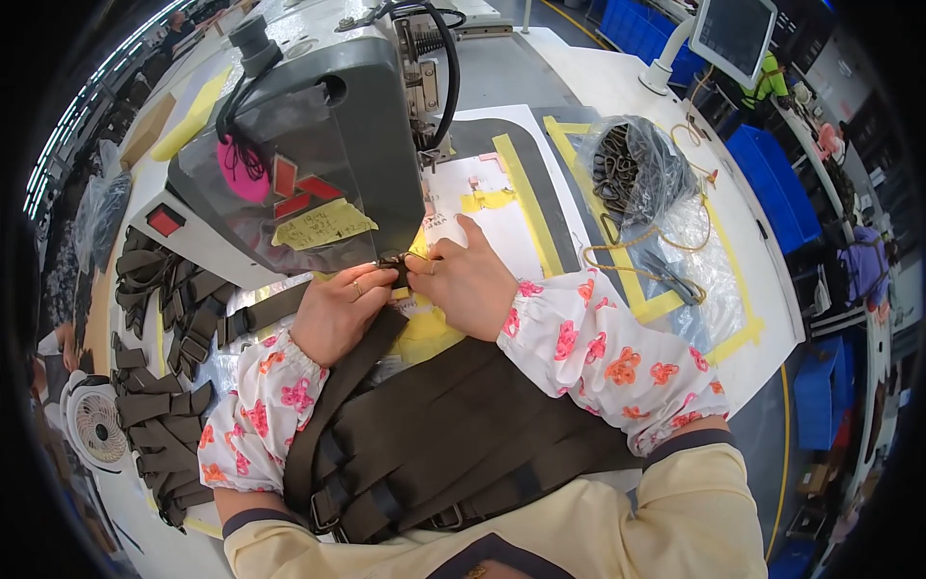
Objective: Sewing straps onto a fabric component using an industrial sewing machine.
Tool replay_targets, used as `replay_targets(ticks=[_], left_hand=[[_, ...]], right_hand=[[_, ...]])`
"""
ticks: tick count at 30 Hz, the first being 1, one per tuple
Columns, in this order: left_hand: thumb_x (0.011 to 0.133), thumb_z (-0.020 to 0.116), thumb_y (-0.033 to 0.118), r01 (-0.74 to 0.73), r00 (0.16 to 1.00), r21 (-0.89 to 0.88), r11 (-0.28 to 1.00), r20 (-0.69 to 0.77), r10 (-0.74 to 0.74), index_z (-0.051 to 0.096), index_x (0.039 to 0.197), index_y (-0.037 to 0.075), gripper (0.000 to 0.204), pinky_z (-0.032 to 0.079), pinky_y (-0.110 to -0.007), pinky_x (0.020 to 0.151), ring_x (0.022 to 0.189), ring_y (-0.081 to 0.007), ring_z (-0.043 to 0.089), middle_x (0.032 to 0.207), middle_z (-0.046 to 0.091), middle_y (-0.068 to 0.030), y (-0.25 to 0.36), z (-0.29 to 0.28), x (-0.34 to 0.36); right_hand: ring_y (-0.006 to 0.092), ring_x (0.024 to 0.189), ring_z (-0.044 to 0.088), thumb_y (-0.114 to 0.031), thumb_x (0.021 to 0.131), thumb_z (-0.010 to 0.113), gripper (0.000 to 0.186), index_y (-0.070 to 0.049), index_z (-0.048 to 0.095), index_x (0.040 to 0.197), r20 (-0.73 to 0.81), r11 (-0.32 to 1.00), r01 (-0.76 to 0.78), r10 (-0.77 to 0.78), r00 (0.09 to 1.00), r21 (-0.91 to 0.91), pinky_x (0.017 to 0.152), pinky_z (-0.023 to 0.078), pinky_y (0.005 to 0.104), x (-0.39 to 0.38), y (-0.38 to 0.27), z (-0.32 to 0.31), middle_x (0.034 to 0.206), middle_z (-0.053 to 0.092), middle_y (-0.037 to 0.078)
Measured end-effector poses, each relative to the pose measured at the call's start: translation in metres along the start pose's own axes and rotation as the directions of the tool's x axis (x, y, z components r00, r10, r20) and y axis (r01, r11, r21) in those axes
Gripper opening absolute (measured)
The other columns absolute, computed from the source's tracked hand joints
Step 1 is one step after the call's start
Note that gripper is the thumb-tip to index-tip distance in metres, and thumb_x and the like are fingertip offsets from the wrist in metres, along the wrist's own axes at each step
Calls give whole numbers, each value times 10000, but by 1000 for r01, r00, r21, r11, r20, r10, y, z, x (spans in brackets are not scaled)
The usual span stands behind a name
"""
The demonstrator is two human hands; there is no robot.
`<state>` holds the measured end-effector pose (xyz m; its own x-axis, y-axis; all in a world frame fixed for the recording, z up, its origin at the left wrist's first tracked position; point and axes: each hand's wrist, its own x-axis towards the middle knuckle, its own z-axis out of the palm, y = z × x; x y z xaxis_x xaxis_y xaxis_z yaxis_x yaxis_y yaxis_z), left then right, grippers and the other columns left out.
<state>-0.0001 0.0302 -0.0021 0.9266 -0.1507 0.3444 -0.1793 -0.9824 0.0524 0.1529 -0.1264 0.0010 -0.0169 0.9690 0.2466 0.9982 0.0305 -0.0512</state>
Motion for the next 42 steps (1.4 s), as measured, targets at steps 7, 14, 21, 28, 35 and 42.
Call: replay_targets(ticks=[7,14,21,28,35,42], left_hand=[[749,575,149,183,980,5,983,-78,-182,594,964,151,216,474,-337,517,607,-238,596,808,635,-17,-4,4,-5],[772,546,136,284,959,-11,959,4,-284,598,1062,226,308,480,-360,512,563,-271,581,737,622,-53,-11,13,-10],[732,575,140,362,834,337,869,300,-464,625,982,115,256,486,-397,583,651,-305,597,743,617,-115,-35,-21,-27],[655,627,105,466,843,291,835,140,-519,601,834,41,192,463,-386,705,784,-264,600,844,603,-128,-45,-67,-55],[681,587,65,487,849,315,815,46,-526,569,882,63,202,451,-373,688,747,-267,576,814,561,-88,-36,-76,-98],[729,520,-45,583,810,356,730,-190,-555,591,1068,117,382,485,-347,724,845,-260,611,1068,591,-63,-44,-105,-133]], right_hand=[[138,976,530,-53,675,584,274,-144,646,926,122,997,-59,64,990,-43,1000,263,523,17,0,-15,998,615,-73],[143,992,528,-40,666,590,259,-149,650,894,36,996,-78,77,996,44,1004,256,523,18,12,6,882,603,-74],[148,1000,526,-20,658,583,264,-146,656,878,-14,995,-88,89,996,51,1021,237,512,18,13,2,924,616,-75],[175,963,535,-19,646,589,137,-115,605,743,48,961,-128,120,992,243,917,372,384,18,15,2,911,620,-9],[203,822,581,-84,667,598,169,-24,534,811,-76,961,273,-275,958,-38,628,498,321,13,12,3,874,578,80],[220,728,582,-111,666,572,189,-17,506,815,-241,948,319,-312,919,-10,543,491,323,23,-30,4,827,535,118]])
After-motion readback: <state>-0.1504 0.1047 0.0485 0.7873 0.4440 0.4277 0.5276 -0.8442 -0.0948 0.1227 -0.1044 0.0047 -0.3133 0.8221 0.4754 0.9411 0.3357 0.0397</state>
